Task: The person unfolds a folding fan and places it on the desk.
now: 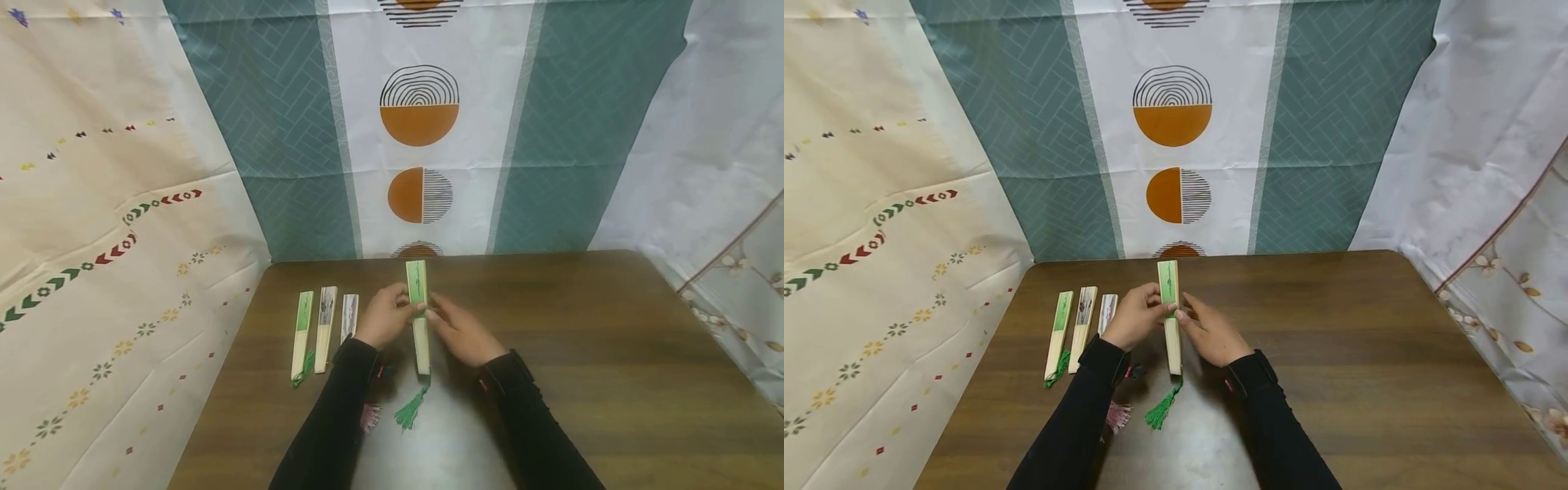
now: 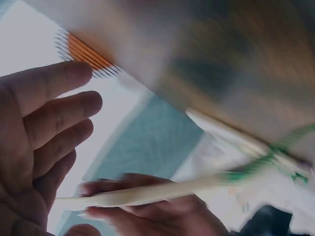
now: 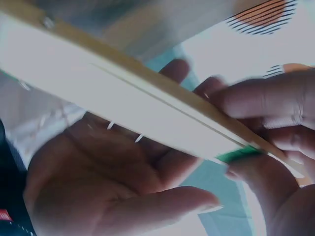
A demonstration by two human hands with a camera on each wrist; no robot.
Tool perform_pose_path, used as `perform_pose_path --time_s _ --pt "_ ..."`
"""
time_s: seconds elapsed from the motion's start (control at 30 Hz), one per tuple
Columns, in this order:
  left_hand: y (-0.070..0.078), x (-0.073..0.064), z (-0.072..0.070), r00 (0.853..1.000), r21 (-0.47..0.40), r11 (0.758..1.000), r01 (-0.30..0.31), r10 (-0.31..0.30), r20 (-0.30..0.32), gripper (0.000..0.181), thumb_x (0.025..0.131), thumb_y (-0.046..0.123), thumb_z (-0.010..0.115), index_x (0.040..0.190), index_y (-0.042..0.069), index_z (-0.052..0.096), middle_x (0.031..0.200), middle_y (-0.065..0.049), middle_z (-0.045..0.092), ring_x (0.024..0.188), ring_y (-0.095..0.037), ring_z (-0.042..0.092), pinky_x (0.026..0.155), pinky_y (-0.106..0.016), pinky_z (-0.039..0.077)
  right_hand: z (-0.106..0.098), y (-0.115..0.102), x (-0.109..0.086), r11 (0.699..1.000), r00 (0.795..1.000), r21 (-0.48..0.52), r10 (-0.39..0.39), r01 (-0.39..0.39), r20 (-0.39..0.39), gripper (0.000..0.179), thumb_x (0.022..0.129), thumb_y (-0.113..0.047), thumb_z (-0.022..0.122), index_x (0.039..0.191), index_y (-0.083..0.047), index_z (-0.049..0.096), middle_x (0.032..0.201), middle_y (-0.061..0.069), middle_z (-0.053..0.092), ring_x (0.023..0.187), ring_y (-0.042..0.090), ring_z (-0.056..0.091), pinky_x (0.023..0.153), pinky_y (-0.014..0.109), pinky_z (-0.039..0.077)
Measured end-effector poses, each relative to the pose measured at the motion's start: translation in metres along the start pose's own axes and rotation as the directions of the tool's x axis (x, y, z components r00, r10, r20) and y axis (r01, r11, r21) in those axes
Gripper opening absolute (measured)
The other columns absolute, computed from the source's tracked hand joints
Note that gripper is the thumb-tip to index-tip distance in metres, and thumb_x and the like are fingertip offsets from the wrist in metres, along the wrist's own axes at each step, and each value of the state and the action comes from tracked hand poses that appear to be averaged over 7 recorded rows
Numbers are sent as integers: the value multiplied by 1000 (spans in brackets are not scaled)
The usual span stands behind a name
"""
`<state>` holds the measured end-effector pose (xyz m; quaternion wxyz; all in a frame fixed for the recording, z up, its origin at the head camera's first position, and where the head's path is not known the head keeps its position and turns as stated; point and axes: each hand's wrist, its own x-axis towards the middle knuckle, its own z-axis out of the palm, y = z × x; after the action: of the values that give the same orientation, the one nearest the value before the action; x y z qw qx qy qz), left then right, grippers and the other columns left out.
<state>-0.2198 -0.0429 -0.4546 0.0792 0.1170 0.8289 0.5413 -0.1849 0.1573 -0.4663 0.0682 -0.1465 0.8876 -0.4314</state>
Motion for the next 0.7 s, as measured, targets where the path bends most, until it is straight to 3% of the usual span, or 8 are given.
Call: perform_pose_path --time_s 0.1,0.17,0.3,0.37,0.43,0.53,0.7 --pt "1 2 5 1000 -204 979 -15 13 -11 21 98 17 70 117 9 65 106 -10 77 89 -17 74 83 -45 64 7 -2 -1 987 999 161 -23 18 33 61 108 -57 36 160 -24 34 158 10 49 142 36 52 117 58 43" --pt "3 3 7 999 -273 962 -28 21 -28 21 98 13 69 118 7 65 108 -12 77 90 -16 74 83 -40 64 11 -3 -1 956 997 293 -39 19 61 57 110 -51 35 160 -23 33 153 16 53 133 38 60 110 57 50" --pt "4 5 11 997 -335 941 -36 12 -74 20 97 11 69 116 5 65 107 -14 78 88 -15 74 79 -33 63 19 -3 -3 864 997 502 -16 -24 76 50 112 -44 34 156 -22 40 128 29 64 89 32 71 78 47 63" --pt "4 7 13 995 -363 931 -40 3 -101 20 97 12 70 115 4 66 106 -15 78 87 -16 74 78 -32 62 22 -2 -3 844 999 535 20 -43 49 48 112 -42 34 151 -18 47 116 29 66 69 22 64 60 35 59" --pt "2 9 15 993 -380 925 -30 -17 -121 21 96 14 71 115 5 67 106 -14 78 87 -16 74 77 -30 61 27 -1 -4 822 997 565 69 -68 20 46 112 -40 35 144 -13 54 106 25 69 57 14 53 49 26 48" --pt "-4 11 19 992 -407 913 2 -52 -113 24 95 16 73 116 4 67 107 -15 78 86 -16 75 77 -29 63 33 1 -5 802 991 590 133 -94 -22 44 112 -35 35 133 -4 60 98 20 70 51 9 42 44 21 34" --pt "-12 11 23 994 -450 891 54 -93 -64 27 93 12 75 116 0 67 104 -19 77 82 -18 76 73 -34 66 43 2 -3 805 978 582 194 -116 -73 42 111 -32 38 122 -5 69 93 21 69 52 10 40 43 22 33"
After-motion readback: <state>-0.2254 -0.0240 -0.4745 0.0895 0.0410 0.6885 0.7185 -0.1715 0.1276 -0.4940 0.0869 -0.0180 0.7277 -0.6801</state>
